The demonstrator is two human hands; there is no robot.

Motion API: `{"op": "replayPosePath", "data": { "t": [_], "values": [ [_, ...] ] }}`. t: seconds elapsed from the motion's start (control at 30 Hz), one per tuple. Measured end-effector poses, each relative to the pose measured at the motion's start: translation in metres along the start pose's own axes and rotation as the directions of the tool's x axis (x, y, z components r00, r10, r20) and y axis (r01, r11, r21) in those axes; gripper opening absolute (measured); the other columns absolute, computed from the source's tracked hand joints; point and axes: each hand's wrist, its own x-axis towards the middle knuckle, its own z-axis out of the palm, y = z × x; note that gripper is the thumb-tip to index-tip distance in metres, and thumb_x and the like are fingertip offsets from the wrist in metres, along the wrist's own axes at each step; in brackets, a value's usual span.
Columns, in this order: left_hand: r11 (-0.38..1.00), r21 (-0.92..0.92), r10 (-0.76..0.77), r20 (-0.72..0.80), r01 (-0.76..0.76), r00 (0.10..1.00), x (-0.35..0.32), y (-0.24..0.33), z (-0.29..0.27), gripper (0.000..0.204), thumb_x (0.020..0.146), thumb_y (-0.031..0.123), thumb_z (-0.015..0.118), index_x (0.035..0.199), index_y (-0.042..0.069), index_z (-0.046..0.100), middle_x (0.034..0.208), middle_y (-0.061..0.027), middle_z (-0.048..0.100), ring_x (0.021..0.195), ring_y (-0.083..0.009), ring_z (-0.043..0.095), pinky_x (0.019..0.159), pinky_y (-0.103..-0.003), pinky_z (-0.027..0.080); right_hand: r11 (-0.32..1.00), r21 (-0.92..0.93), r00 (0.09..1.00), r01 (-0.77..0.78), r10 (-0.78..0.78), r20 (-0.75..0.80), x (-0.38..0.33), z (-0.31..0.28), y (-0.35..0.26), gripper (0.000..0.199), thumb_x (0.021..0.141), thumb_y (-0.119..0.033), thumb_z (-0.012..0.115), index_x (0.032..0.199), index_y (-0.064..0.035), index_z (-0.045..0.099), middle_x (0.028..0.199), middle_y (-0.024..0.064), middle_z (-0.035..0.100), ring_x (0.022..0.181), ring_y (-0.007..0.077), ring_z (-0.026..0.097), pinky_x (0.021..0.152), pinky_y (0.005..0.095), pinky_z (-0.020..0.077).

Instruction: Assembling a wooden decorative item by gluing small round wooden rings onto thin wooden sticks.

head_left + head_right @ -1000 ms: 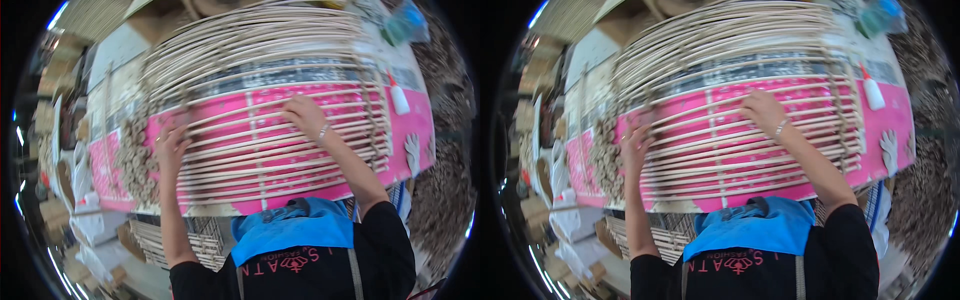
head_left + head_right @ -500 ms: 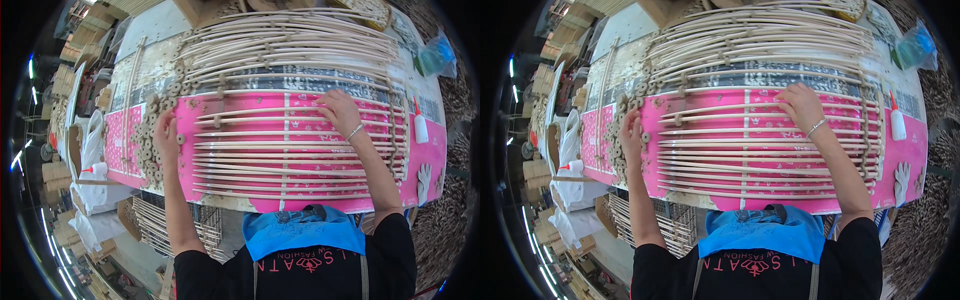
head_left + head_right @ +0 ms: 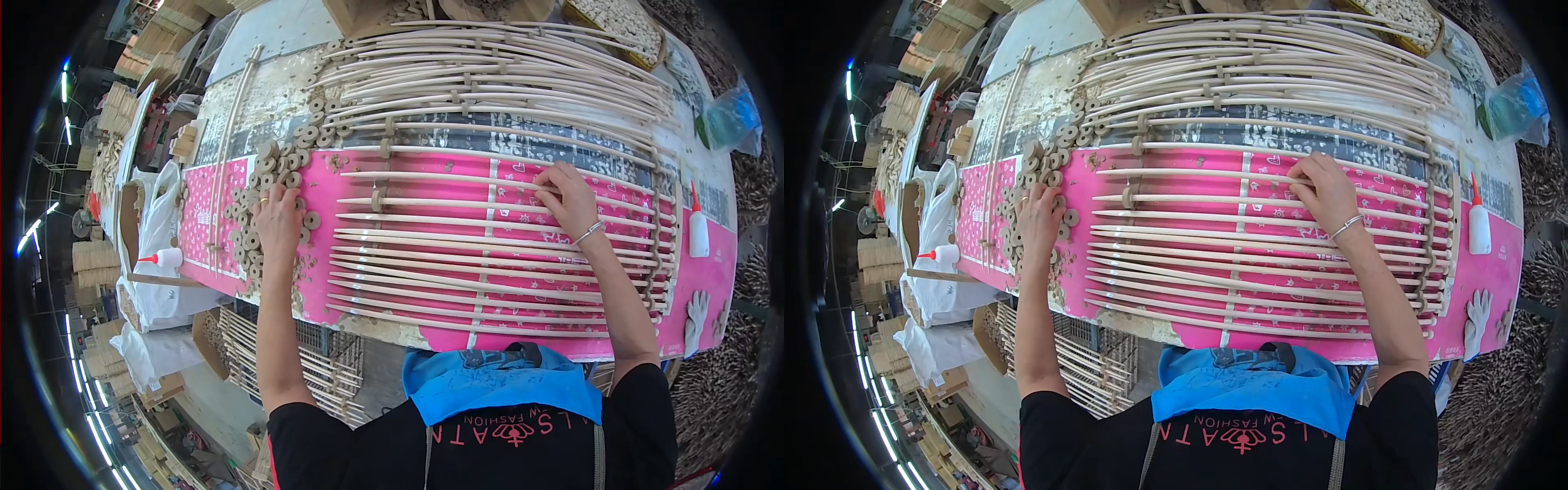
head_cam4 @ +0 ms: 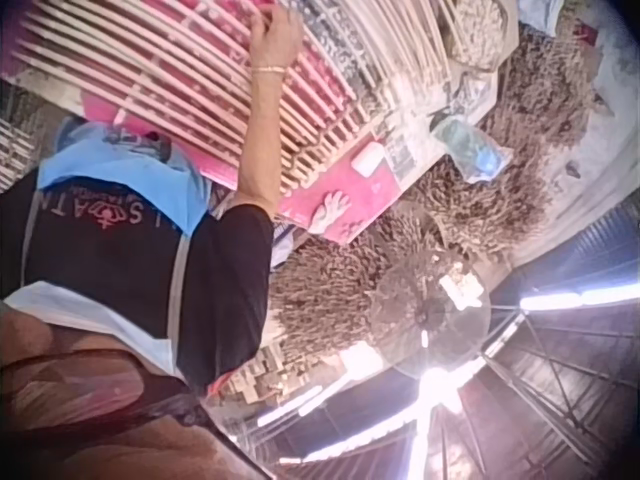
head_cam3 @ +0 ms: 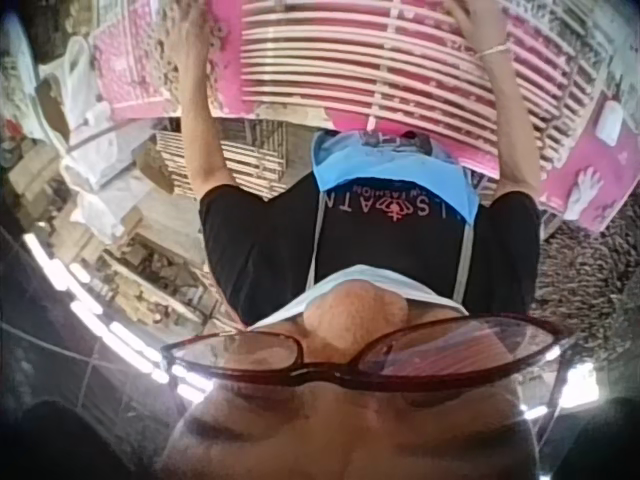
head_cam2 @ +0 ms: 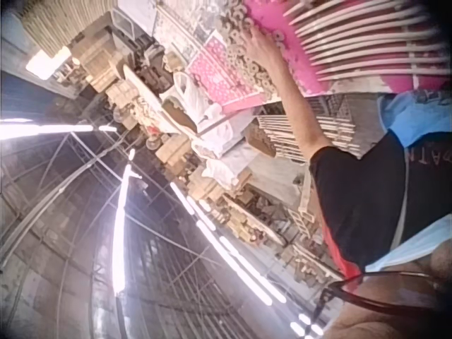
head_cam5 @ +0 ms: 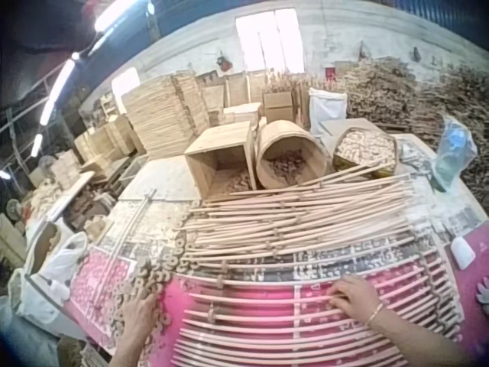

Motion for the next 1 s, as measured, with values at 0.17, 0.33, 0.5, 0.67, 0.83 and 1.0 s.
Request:
{"op": "replayPosePath", "data": {
  "t": [0.17, 0.33, 0.5, 0.67, 0.83, 1.0],
  "values": [
    [0.996, 0.082, 0.038, 0.078, -0.045, 0.996, 0.006, -0.002, -0.007, 0.036, 0.073, 0.018, 0.086, 0.107, 0.013, 0.074, 0.107, -0.0021, 0.063, 0.107, -0.0239, 0.062, 0.091, -0.041, 0.044, 0.987, 0.119, 0.994, -0.107, 0.111, -0.022, -0.005, -0.002, -0.003, 0.015, 0.086, -0.005, 0.074, 0.100, -0.0063, 0.067, 0.092, 0.0076, 0.064, 0.087, 0.0252, 0.068, 0.073, 0.0359, 0.0551],
    [0.895, -0.429, -0.115, 0.048, 0.125, 0.992, 0.015, 0.012, -0.014, 0.031, 0.088, 0.017, 0.079, 0.118, 0.010, 0.073, 0.111, -0.0045, 0.070, 0.107, -0.0192, 0.067, 0.093, -0.034, 0.048, 0.974, 0.206, 0.993, -0.095, 0.107, -0.050, -0.005, -0.003, -0.005, 0.016, 0.088, -0.002, 0.074, 0.102, -0.0050, 0.067, 0.093, 0.0074, 0.064, 0.084, 0.0208, 0.070, 0.072, 0.0311, 0.0562],
    [-0.010, -0.906, -0.199, 0.417, 0.424, 0.887, 0.027, 0.035, -0.011, 0.037, 0.105, 0.023, 0.065, 0.135, 0.002, 0.065, 0.118, -0.0040, 0.073, 0.108, -0.0134, 0.069, 0.097, -0.029, 0.051, 0.979, 0.196, 0.996, -0.063, 0.075, -0.055, -0.008, -0.008, -0.005, 0.016, 0.089, 0.003, 0.070, 0.105, -0.0002, 0.067, 0.098, 0.0091, 0.063, 0.087, 0.0198, 0.069, 0.080, 0.0284, 0.0588],
    [-0.213, -0.887, -0.128, 0.442, 0.410, 0.888, 0.029, 0.045, -0.005, 0.035, 0.108, 0.022, 0.061, 0.136, 0.002, 0.064, 0.119, -0.0058, 0.073, 0.108, -0.0137, 0.069, 0.097, -0.029, 0.053, 0.972, 0.232, 0.991, -0.027, 0.056, -0.119, -0.007, -0.009, -0.010, 0.014, 0.089, 0.000, 0.073, 0.102, -0.0043, 0.068, 0.093, 0.0078, 0.064, 0.083, 0.0206, 0.070, 0.073, 0.0302, 0.0573],
    [-0.283, -0.856, -0.123, 0.480, 0.432, 0.869, 0.033, 0.057, -0.012, 0.037, 0.108, 0.022, 0.060, 0.140, 0.003, 0.062, 0.116, -0.0063, 0.074, 0.106, -0.0138, 0.070, 0.094, -0.029, 0.054, 0.988, 0.145, 0.979, 0.045, -0.015, -0.202, -0.007, -0.006, -0.009, 0.016, 0.085, 0.002, 0.074, 0.098, -0.0059, 0.067, 0.092, 0.0084, 0.063, 0.085, 0.0249, 0.067, 0.072, 0.0356, 0.0540],
    [-0.163, -0.896, -0.141, 0.435, 0.412, 0.890, 0.031, 0.080, -0.025, 0.065, 0.104, 0.018, 0.068, 0.160, 0.005, 0.037, 0.113, -0.0072, 0.074, 0.102, -0.0140, 0.071, 0.090, -0.028, 0.056, 0.991, 0.109, 0.969, 0.074, -0.046, -0.242, -0.004, 0.000, -0.014, 0.017, 0.083, 0.002, 0.075, 0.095, -0.0068, 0.067, 0.091, 0.0072, 0.062, 0.086, 0.0263, 0.065, 0.071, 0.0373, 0.0524]
  ]
}}
